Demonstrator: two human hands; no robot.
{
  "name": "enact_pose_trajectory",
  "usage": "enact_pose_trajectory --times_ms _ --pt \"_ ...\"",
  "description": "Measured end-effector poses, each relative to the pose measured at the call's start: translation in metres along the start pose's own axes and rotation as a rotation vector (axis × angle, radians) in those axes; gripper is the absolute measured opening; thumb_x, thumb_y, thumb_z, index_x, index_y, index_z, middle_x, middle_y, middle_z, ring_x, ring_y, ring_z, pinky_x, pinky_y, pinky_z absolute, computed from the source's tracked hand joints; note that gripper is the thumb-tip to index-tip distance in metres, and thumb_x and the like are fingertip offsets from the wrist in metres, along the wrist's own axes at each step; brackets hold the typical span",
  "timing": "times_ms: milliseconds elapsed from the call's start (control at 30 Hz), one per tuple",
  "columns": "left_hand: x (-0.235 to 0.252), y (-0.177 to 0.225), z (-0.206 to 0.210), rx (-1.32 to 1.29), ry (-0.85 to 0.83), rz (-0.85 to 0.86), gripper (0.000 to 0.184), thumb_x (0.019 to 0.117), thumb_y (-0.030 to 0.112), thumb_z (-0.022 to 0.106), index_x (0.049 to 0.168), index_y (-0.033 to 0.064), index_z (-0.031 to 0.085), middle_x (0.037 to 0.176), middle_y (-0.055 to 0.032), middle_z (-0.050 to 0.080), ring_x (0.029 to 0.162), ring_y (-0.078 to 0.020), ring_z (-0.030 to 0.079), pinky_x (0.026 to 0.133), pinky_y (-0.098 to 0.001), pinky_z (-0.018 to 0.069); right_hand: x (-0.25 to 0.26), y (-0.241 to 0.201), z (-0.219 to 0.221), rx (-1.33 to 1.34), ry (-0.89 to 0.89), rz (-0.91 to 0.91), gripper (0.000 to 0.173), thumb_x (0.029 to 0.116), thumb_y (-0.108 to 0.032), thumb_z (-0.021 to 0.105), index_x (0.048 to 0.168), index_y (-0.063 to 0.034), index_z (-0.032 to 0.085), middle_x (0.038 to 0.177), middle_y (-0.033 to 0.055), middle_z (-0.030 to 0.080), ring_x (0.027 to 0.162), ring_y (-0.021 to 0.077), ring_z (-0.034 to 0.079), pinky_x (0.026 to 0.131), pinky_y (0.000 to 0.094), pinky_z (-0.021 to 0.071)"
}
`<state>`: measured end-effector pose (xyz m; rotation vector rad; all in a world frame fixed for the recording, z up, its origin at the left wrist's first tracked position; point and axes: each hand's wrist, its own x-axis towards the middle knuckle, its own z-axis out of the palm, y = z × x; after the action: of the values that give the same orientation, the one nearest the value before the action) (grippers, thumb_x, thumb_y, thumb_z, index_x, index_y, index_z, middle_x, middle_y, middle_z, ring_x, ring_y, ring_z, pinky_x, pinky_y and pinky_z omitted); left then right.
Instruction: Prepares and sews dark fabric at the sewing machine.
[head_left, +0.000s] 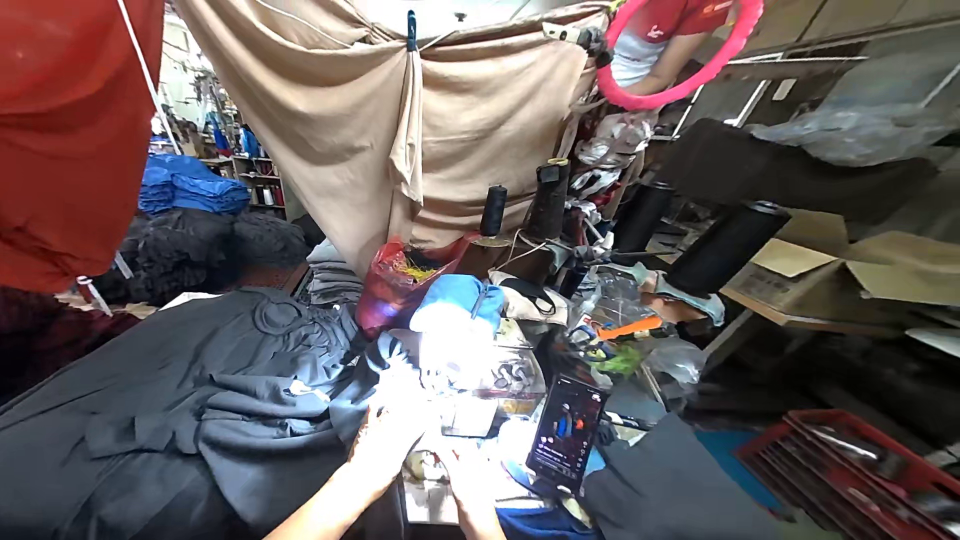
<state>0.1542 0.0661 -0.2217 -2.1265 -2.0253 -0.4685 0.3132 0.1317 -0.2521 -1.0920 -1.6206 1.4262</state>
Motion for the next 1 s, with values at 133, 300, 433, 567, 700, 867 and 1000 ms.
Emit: enact_pose_trajectory --times_ms 133,300,433,567,700,867,1000 --pt "0.012 0.000 -0.013 -0.038 0.034 -0.013 0.042 0.0980 0.001 0.052 0.132 0.0177 0.069 0.145 -0.0101 0.061 0.139 -0.0358 0.051 0.114 -0.0627 0.0345 0.037 -0.012 0.006 -0.028 -0.001 0.045 0.021 0.1011 -0.010 0.060 0.106 0.0091 0.067 0.082 0.0098 0.068 0.071 0.0113 0.064 0.070 0.0286 0.0561" --pt "0.030 0.001 -0.020 -0.052 -0.098 -0.092 0.044 0.0987 -0.001 0.049 0.137 0.0134 0.065 0.150 -0.0162 0.054 0.144 -0.0372 0.045 0.118 -0.0609 0.0305 0.048 -0.017 0.013 0.024 0.058 0.029 0.021 0.1015 -0.010 0.060 0.107 0.0099 0.064 0.072 0.0069 0.060 0.058 0.0085 0.055 0.057 0.0250 0.0504" --pt "0.042 -0.001 -0.020 -0.068 -0.146 -0.168 0.040 0.0996 0.000 0.050 0.138 0.0032 0.062 0.149 -0.0216 0.053 0.143 -0.0398 0.045 0.118 -0.0589 0.0324 0.050 -0.011 0.010 -0.090 -0.019 0.031 0.025 0.1044 -0.010 0.053 0.112 0.0115 0.063 0.082 0.0101 0.063 0.067 0.0096 0.058 0.066 0.0251 0.0523" --pt "0.061 0.002 -0.027 -0.233 -0.193 -0.378 0.042 0.1051 0.013 0.049 0.144 -0.0016 0.054 0.154 -0.0245 0.046 0.146 -0.0411 0.040 0.121 -0.0573 0.0278 0.041 -0.023 0.005 -0.153 -0.100 0.185 0.029 0.1081 -0.011 0.047 0.118 0.0127 0.061 0.096 0.0165 0.065 0.079 0.0128 0.060 0.075 0.0277 0.0531" --pt "0.058 0.003 -0.022 -0.150 -0.205 -0.389 0.044 0.1032 0.014 0.052 0.144 -0.0018 0.053 0.152 -0.0248 0.048 0.142 -0.0424 0.046 0.115 -0.0560 0.0392 0.032 -0.043 0.004 -0.348 -0.095 0.132 0.031 0.1059 -0.011 0.051 0.127 0.0100 0.061 0.119 0.0226 0.067 0.107 0.0220 0.064 0.098 0.0342 0.0497" --pt "0.015 0.023 -0.046 -0.172 -0.294 -0.410 0.040 0.0992 0.013 0.054 0.137 0.0001 0.061 0.140 -0.0231 0.059 0.131 -0.0390 0.057 0.108 -0.0541 0.0465 0.032 -0.015 0.009 -0.430 0.110 -0.298 0.032 0.0969 -0.018 0.062 0.113 0.0077 0.070 0.106 0.0235 0.071 0.103 0.0322 0.069 0.095 0.0464 0.0534" --pt "-0.019 0.036 -0.059 -0.312 -0.244 -0.252 0.032 0.0954 0.008 0.055 0.122 0.0000 0.070 0.128 -0.0235 0.066 0.119 -0.0407 0.065 0.099 -0.0575 0.0521 0.012 -0.022 -0.005 -0.559 -0.270 -0.306 0.033 0.1024 -0.022 0.055 0.122 -0.0024 0.073 0.119 0.0187 0.072 0.116 0.0320 0.067 0.105 0.0496 0.0485"
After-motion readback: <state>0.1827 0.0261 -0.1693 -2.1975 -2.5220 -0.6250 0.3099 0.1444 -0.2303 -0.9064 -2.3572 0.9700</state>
